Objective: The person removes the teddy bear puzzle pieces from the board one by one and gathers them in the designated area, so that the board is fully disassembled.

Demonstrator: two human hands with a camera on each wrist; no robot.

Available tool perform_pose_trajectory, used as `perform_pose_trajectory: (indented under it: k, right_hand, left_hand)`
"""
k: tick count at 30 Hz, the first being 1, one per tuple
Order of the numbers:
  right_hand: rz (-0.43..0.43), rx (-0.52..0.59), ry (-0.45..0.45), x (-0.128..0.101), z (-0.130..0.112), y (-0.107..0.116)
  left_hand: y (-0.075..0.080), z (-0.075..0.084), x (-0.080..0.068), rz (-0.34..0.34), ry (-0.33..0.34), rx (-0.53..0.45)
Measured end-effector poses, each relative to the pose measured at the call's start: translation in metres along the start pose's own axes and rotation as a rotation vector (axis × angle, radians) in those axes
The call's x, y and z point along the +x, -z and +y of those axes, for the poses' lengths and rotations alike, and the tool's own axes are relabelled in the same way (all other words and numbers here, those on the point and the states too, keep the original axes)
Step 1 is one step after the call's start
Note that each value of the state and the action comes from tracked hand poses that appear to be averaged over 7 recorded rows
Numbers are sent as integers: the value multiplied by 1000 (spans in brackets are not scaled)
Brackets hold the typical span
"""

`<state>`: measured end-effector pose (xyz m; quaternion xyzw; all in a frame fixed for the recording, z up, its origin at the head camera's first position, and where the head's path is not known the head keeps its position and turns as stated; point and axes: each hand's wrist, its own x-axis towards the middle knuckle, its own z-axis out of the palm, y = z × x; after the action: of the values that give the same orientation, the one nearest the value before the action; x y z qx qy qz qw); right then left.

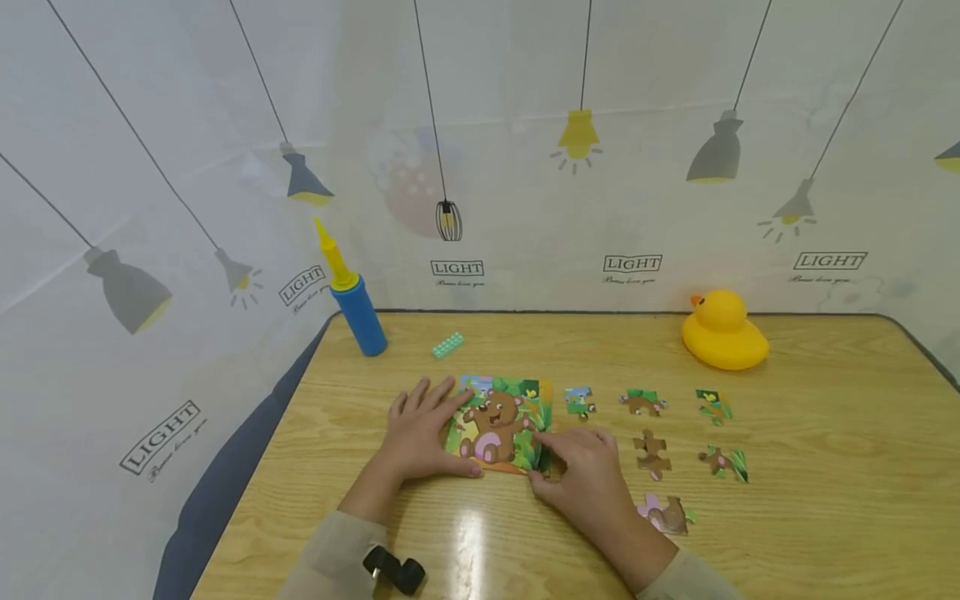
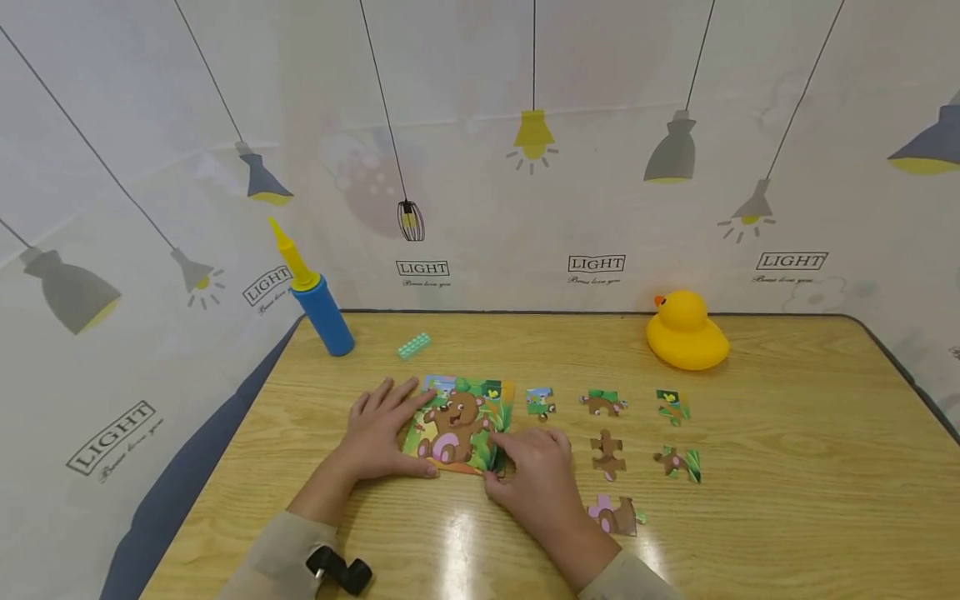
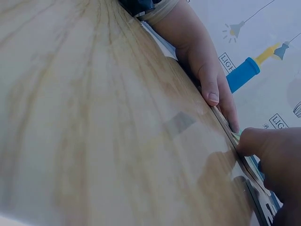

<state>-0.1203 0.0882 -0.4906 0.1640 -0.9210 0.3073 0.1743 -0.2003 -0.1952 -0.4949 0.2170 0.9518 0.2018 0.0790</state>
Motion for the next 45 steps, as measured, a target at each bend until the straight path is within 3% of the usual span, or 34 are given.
perform_pose_trajectory:
  k: [8, 19, 29, 45]
  right_hand:
    - [67, 2, 37, -3, 2, 4]
    - [75, 16, 164, -18, 13, 20]
    - [103, 20, 146, -44, 47, 61]
    - [91, -28, 75, -82, 112, 124]
  left_hand:
    - [-2, -2, 1, -2, -2, -6]
    - [-2, 0, 1, -36, 16, 23]
    - [0, 0, -1, -4, -9, -20]
    - [3, 4, -1, -36, 24, 14]
